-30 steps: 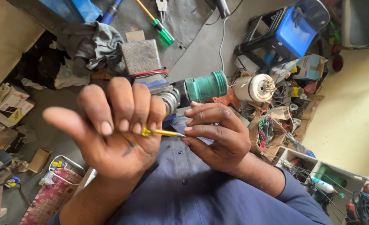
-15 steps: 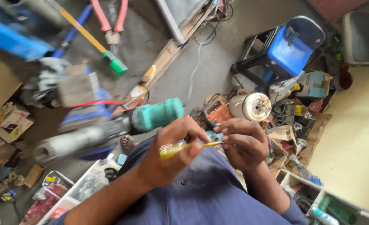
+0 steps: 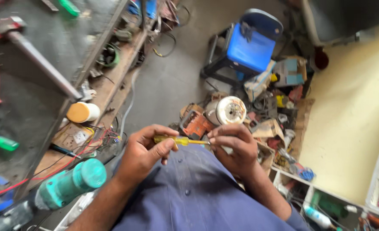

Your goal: The person uses a hammer to tap a small metal rod held in a bench vise, then removes it and inspects it. They then use pliers to adjust the rod and later use a handheld angle grinder to sharpen the rod, producing sparks. The person handles the rod and tools throughout the process.

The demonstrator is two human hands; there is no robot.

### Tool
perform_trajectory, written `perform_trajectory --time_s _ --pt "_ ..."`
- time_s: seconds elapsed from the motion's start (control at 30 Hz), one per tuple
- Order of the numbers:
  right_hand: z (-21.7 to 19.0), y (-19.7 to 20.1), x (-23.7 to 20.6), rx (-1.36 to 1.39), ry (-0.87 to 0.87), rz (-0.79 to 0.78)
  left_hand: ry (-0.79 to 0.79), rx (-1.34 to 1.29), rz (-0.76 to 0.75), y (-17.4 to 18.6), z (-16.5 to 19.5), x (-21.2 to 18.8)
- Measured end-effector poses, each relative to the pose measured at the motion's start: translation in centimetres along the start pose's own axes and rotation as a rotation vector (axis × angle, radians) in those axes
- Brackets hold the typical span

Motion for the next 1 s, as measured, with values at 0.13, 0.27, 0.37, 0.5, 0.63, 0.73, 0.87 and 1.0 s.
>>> perform_trajectory --time_s 0.13,0.27,0.37,0.5,0.63,0.73,0.87,1.0 --pt "4.2 1.9 2.7 0.063 -0.054 -0.003 -0.055 0.028 -0.003 1.2 1.8 4.8" --pt "9.5 3.3 6.9 0.02 -0.108 -0.005 -0.119 0.038 -0.055 4.1 4.2 11.6" --pt "14.5 4.6 11.0 0.001 -0.184 0.011 -0.099 0.04 -0.097 6.9 5.9 17.7" --pt "22.0 7.2 19.3 0.039 -0.265 0.042 -0.064 0.051 -0.084 11.8 9.9 27.6" --pt "30.5 8.7 30.1 0.396 -0.369 0.064 -0.053 0.041 -0.094 17.2 16.6 38.2" --pt "36.5 9.8 37.6 0.64 -0.429 0.113 -0.098 0.109 -0.102 21.2 21.8 45.7" --pt "40.4 9.3 44.3 0.711 -0.479 0.07 -0.135 0.224 -0.114 23.9 26.8 50.2" --pt "43.4 9.7 51.0 0.701 -0.407 -0.007 -0.149 0.392 -0.03 25.9 31.7 55.2"
Point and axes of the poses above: each hand's wrist, its own x-axis towards the middle knuckle, its own y-axis out of the back of the hand, z = x × y, the point moved 10 cm from there along x, towards the middle knuckle, and after that the axes turned 14 degrees about -z, right-handed, at the moved point
